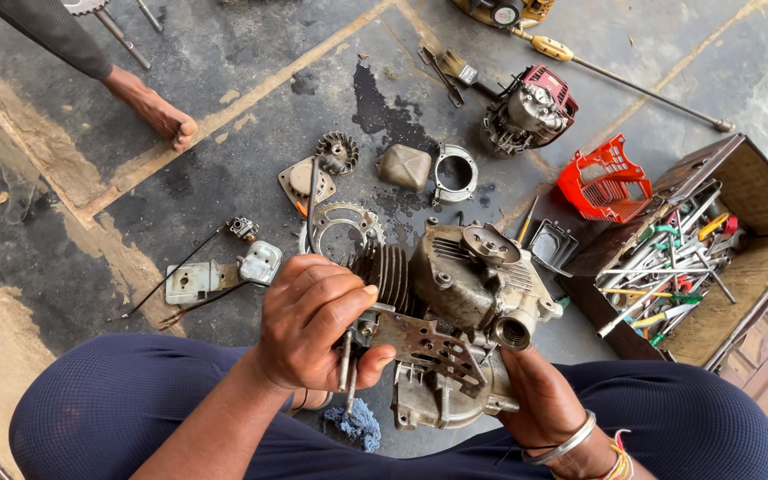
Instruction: The person assembles components of a small internal combustion engine, using a rag and a screwdriver to clean and align the internal parts.
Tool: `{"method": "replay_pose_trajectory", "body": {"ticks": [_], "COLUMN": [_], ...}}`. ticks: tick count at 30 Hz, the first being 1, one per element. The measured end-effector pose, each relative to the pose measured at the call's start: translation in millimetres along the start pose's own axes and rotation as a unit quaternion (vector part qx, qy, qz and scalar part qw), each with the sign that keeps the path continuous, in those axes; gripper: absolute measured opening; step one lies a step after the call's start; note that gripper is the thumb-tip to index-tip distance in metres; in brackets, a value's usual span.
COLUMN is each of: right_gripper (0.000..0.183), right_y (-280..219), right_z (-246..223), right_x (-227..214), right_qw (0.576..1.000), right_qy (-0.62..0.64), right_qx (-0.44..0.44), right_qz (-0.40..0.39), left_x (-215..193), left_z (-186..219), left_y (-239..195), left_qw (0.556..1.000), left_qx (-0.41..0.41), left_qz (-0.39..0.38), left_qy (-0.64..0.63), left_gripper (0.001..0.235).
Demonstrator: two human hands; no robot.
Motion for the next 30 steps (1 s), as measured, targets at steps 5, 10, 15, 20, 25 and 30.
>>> {"method": "replay_pose_trajectory", "body": {"ticks": [5, 10, 15, 20, 25, 30], "right_gripper": [0.061, 0.053, 0.048, 0.042, 0.048, 0.043], "right_y": [6.7, 22.5, 36.4, 48.2, 47.0, 33.3], "right_z": [0.7, 4.5, 13.2, 19.8, 5.9, -7.1], "right_x": [8.4, -8.8, -41.3, -67.6, -64.6, -42.9], "right_qw": [0.978, 0.982, 0.986, 0.974, 0.953, 0.956], "right_qy": [0.082, 0.113, 0.142, 0.112, 0.205, 0.217], "right_qx": [-0.032, -0.049, -0.062, -0.101, -0.120, -0.130], "right_qz": [-0.187, -0.143, -0.059, -0.168, -0.188, -0.147], "left_x": [-1.7, 0.4, 0.2, -5.4, -7.1, 6.6], "left_z": [3.3, 16.5, 27.4, 34.5, 18.6, 13.6], "left_y": [1.8, 4.2, 6.3, 9.1, 10.9, 3.6], "left_qw": [1.000, 0.998, 0.997, 0.998, 0.991, 0.986], "left_qx": [0.007, 0.063, 0.074, 0.061, 0.038, -0.022], "left_qz": [0.006, 0.004, 0.017, -0.002, -0.094, -0.090], "left_qy": [-0.012, -0.025, -0.032, -0.034, -0.082, -0.138], "left_gripper": [0.045, 0.047, 0.048, 0.058, 0.111, 0.122]}}
Point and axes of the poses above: each hand's wrist, its own y-axis towards the middle knuckle, its own x-axis out of the palm, z = x × y, the point moved 5 cm from there along y, towards the middle knuckle, and after that the axes turned 13 degrees about y, right-handed, at the moved point
